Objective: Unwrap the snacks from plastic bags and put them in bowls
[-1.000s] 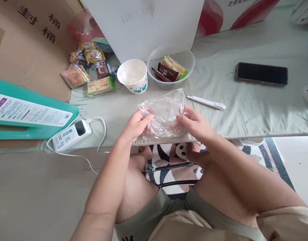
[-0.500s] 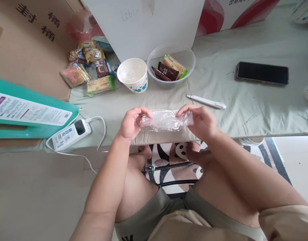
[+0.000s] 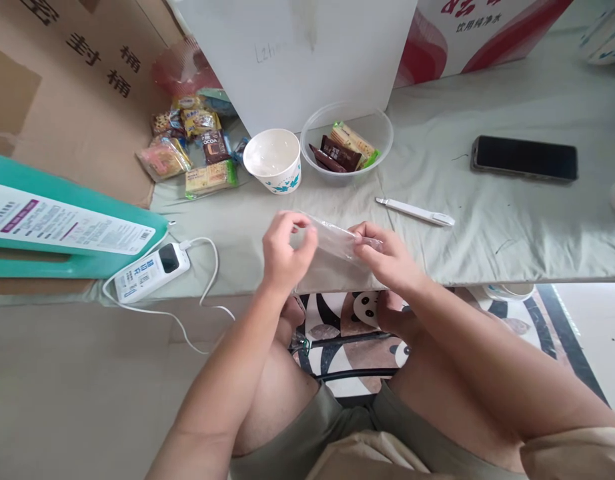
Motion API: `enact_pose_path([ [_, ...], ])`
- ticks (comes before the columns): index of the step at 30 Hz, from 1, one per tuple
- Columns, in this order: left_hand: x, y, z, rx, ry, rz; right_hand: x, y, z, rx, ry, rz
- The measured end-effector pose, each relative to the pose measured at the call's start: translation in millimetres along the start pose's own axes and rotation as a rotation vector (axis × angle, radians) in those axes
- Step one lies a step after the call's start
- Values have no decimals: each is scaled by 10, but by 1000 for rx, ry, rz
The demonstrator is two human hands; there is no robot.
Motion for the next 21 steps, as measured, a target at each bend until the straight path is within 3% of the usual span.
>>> enact_pose_path([
  [2,56,111,118,188,12,-227,14,23,6,-75,-23,-58],
  [4,106,212,177,361,-68,-429,21,45,26,-192,-37,-126],
  [6,118,270,176,443,-178,-511,19,52,46,-282,-68,-178],
  [8,92,283,141,462,-264,-485,8,24,55,-253,-128,-146],
  [11,44,266,96,517,-331,-442,-9,-67,24,-6,-277,62],
  [13,33,259,86,557,-352,-472,-19,-76,5,86,-318,78],
  [17,14,245,68,596,-350,-503,-29,5,33,91,-176,-99],
  [19,-35,221,19,607,-339,-445,-29,1,27,127,-149,-34],
  [21,-125,165,-90,545,-330,-310,-40,-28,-7,155,-163,77],
])
Point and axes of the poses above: each hand's wrist, its own x-axis away from the middle knuckle, its own y-axis out of the palm, z = x × y, the point moved 3 cm from there along -x, towards the middle knuckle, and after that the axes turned 8 degrees about -x, right-handed, at the moved point
